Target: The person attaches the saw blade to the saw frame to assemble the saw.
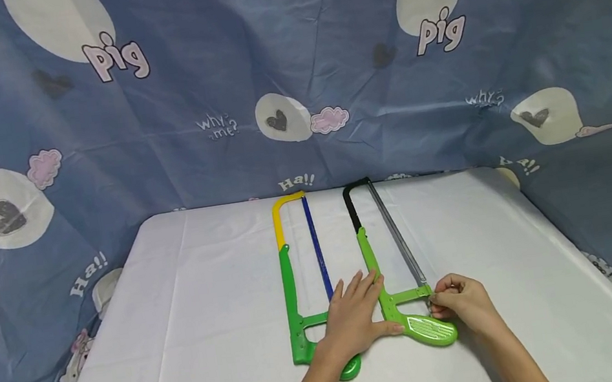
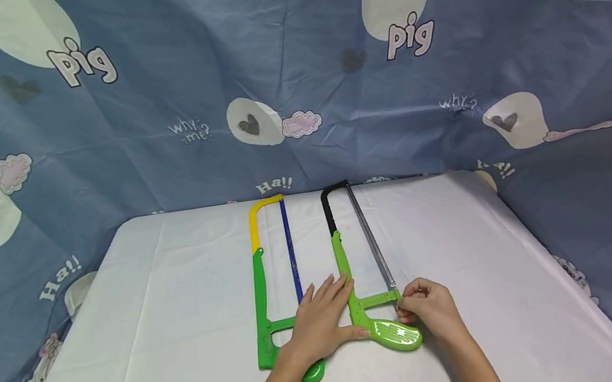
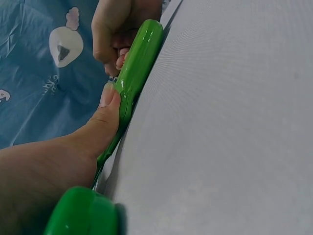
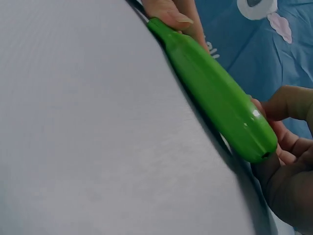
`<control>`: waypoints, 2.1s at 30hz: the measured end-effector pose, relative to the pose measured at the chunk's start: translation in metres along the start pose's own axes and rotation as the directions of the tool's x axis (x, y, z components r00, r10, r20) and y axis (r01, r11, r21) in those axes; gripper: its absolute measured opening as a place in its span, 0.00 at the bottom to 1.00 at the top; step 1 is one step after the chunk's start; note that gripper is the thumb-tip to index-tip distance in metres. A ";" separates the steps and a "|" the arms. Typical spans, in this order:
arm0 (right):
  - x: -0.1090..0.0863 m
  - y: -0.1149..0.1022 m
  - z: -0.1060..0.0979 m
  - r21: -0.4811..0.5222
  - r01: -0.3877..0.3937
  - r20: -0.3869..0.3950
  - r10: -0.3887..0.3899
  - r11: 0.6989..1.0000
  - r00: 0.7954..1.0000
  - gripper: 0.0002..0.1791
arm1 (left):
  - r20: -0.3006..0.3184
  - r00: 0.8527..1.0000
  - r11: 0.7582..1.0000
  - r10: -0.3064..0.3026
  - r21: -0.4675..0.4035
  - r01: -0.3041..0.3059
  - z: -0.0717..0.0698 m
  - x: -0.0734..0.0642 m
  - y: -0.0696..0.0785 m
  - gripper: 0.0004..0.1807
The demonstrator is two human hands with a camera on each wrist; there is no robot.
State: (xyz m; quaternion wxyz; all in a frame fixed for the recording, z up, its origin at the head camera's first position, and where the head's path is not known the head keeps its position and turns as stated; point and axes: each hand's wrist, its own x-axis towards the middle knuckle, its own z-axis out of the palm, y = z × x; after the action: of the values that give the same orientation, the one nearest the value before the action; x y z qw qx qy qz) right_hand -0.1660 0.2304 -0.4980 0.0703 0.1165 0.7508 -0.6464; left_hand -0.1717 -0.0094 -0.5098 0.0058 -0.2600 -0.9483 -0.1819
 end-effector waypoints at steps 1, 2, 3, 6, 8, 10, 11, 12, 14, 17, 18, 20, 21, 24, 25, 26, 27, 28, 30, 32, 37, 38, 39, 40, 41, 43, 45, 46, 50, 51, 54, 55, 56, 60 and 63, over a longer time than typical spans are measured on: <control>0.001 0.001 -0.001 0.016 -0.005 0.010 0.005 1.000 1.000 0.09 | 0.003 1.000 1.000 -0.001 0.000 0.001 0.000 0.000 0.000 0.54; 0.001 0.002 -0.002 0.029 -0.011 0.020 0.010 1.000 1.000 0.09 | 0.001 1.000 1.000 0.000 0.000 0.000 0.000 0.000 0.000 0.54; 0.002 0.003 -0.003 0.040 -0.013 0.032 0.012 0.999 0.999 0.10 | 0.000 1.000 1.000 0.000 0.001 0.000 0.000 0.000 0.000 0.54; 0.004 0.006 -0.005 0.086 -0.021 0.076 0.014 0.996 0.997 0.10 | -0.002 1.000 1.000 -0.004 -0.013 0.004 0.000 0.000 -0.001 0.54; 0.004 0.007 -0.007 0.119 -0.030 0.098 0.019 0.992 0.995 0.09 | 0.001 1.000 1.000 -0.002 -0.022 0.002 0.001 0.000 -0.001 0.54; 0.004 0.008 -0.008 0.144 -0.037 0.116 0.020 0.989 0.993 0.08 | 0.004 1.000 1.000 -0.001 -0.027 0.001 0.001 0.000 -0.001 0.54; 0.004 0.008 -0.008 0.152 -0.039 0.121 0.020 0.988 0.992 0.08 | 0.003 1.000 1.000 0.001 -0.028 -0.001 0.001 0.000 0.000 0.54; 0.003 0.007 -0.008 0.157 -0.040 0.122 0.021 0.987 0.992 0.08 | 0.004 1.000 1.000 0.002 -0.025 -0.002 0.001 0.000 0.000 0.54; 0.003 0.007 -0.008 0.155 -0.041 0.127 0.021 0.987 0.992 0.08 | 0.002 1.000 1.000 0.004 -0.019 -0.004 0.001 0.000 0.000 0.54; 0.002 0.005 -0.008 0.147 -0.045 0.127 0.026 0.988 0.992 0.09 | -0.004 1.000 1.000 0.008 -0.015 -0.008 0.001 0.000 -0.001 0.54; 0.002 0.004 -0.008 0.143 -0.046 0.128 0.027 0.989 0.991 0.10 | -0.005 1.000 1.000 0.008 -0.012 -0.008 0.000 0.000 -0.001 0.54; 0.002 0.002 -0.007 0.138 -0.052 0.130 0.033 0.989 0.991 0.11 | -0.003 1.000 1.000 0.006 -0.010 -0.006 0.000 -0.001 -0.001 0.54; 0.001 0.001 -0.006 0.137 -0.057 0.128 0.039 0.989 0.991 0.11 | -0.003 1.000 1.000 0.005 -0.011 -0.005 0.000 -0.001 -0.001 0.54; 0.001 0.000 -0.005 0.148 -0.076 0.132 0.056 0.986 0.990 0.11 | 0.002 1.000 1.000 0.001 -0.014 -0.001 -0.001 -0.001 -0.002 0.54; 0.001 0.000 -0.005 0.154 -0.083 0.137 0.062 0.985 0.989 0.10 | 0.002 1.000 1.000 0.001 -0.015 -0.001 -0.001 -0.002 -0.002 0.54; 0.001 0.000 -0.006 0.161 -0.089 0.141 0.067 0.983 0.988 0.09 | 0.002 1.000 1.000 0.003 -0.017 -0.003 -0.001 -0.002 -0.002 0.54; 0.001 0.001 -0.006 0.169 -0.095 0.148 0.070 0.981 0.987 0.09 | 0.001 1.000 1.000 0.005 -0.018 -0.005 -0.001 -0.002 -0.002 0.54; 0.000 0.001 -0.006 0.181 -0.099 0.158 0.071 0.978 0.985 0.08 | 0.003 1.000 1.000 0.005 -0.013 -0.005 -0.001 -0.002 -0.002 0.54; 0.001 0.002 -0.008 0.206 -0.107 0.186 0.068 0.973 0.980 0.07 | 0.003 1.000 1.000 0.005 -0.003 -0.005 -0.002 -0.003 -0.002 0.54; 0.001 0.003 -0.010 0.232 -0.116 0.224 0.062 0.966 0.972 0.06 | -0.003 1.000 1.000 0.003 0.003 -0.003 -0.002 -0.003 -0.002 0.54; 0.003 0.003 -0.015 0.279 -0.155 0.315 0.062 0.948 0.947 0.07 | 0.002 1.000 1.000 -0.006 0.000 0.006 0.000 -0.004 -0.002 0.55; 0.002 0.004 -0.016 0.284 -0.159 0.326 0.061 0.946 0.943 0.07 | 0.005 1.000 1.000 -0.004 0.004 0.004 0.000 -0.003 -0.002 0.55; 0.002 0.004 -0.017 0.289 -0.162 0.336 0.059 0.943 0.940 0.08 | 0.005 1.000 1.000 -0.002 0.006 0.002 0.001 -0.003 -0.002 0.55; 0.002 0.004 -0.018 0.289 -0.164 0.340 0.059 0.943 0.939 0.07 | 0.007 1.000 1.000 0.000 0.011 0.000 0.001 -0.003 -0.001 0.55; 0.002 0.003 -0.019 0.285 -0.162 0.337 0.060 0.945 0.940 0.07 | 0.004 1.000 1.000 0.004 0.014 -0.004 0.002 -0.002 -0.001 0.55; 0.002 0.003 -0.018 0.267 -0.160 0.328 0.066 0.950 0.942 0.05 | 0.001 1.000 1.000 0.006 0.023 -0.006 0.002 -0.002 -0.001 0.55; 0.001 0.003 -0.016 0.249 -0.157 0.312 0.074 0.956 0.947 0.06 | -0.001 1.000 1.000 0.005 0.024 -0.005 0.000 -0.002 0.000 0.54; 0.001 0.003 -0.015 0.236 -0.157 0.295 0.083 0.959 0.952 0.08 | -0.001 1.000 1.000 0.004 0.023 -0.004 0.000 -0.002 0.000 0.54; -0.001 0.003 -0.009 0.185 -0.124 0.233 0.079 0.975 0.969 0.14 | 0.012 1.000 1.000 -0.003 0.024 0.003 0.000 -0.002 0.000 0.54; -0.001 0.003 -0.008 0.164 -0.112 0.212 0.075 0.980 0.974 0.15 | 0.013 1.000 1.000 -0.003 0.024 0.002 0.000 -0.002 0.000 0.54; -0.003 0.002 -0.004 0.098 -0.085 0.138 0.071 0.992 0.988 0.17 | 0.019 1.000 1.000 -0.001 0.027 0.001 0.001 -0.002 0.001 0.55; -0.003 0.001 -0.003 0.072 -0.077 0.112 0.069 0.994 0.991 0.17 | 0.017 1.000 1.000 0.002 0.024 -0.002 0.001 -0.002 0.001 0.54; -0.004 0.001 -0.002 0.042 -0.070 0.089 0.066 0.997 0.994 0.17 | 0.014 1.000 1.000 0.004 0.024 -0.005 0.001 -0.002 0.001 0.54; -0.005 -0.001 0.003 -0.129 -0.029 -0.003 0.029 0.991 1.000 0.16 | 0.014 1.000 1.000 0.002 0.014 -0.002 0.000 -0.002 0.002 0.54; -0.008 -0.003 0.006 -0.285 -0.001 -0.053 -0.014 0.958 0.998 0.15 | 0.018 1.000 1.000 -0.004 0.003 0.004 0.000 -0.002 0.002 0.54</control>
State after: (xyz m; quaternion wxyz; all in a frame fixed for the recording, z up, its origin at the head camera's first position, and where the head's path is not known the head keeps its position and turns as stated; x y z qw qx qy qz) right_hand -0.1597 0.2238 -0.4944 0.0636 0.1203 0.8381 -0.5282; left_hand -0.1690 -0.0088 -0.5092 -0.0030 -0.2595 -0.9491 -0.1783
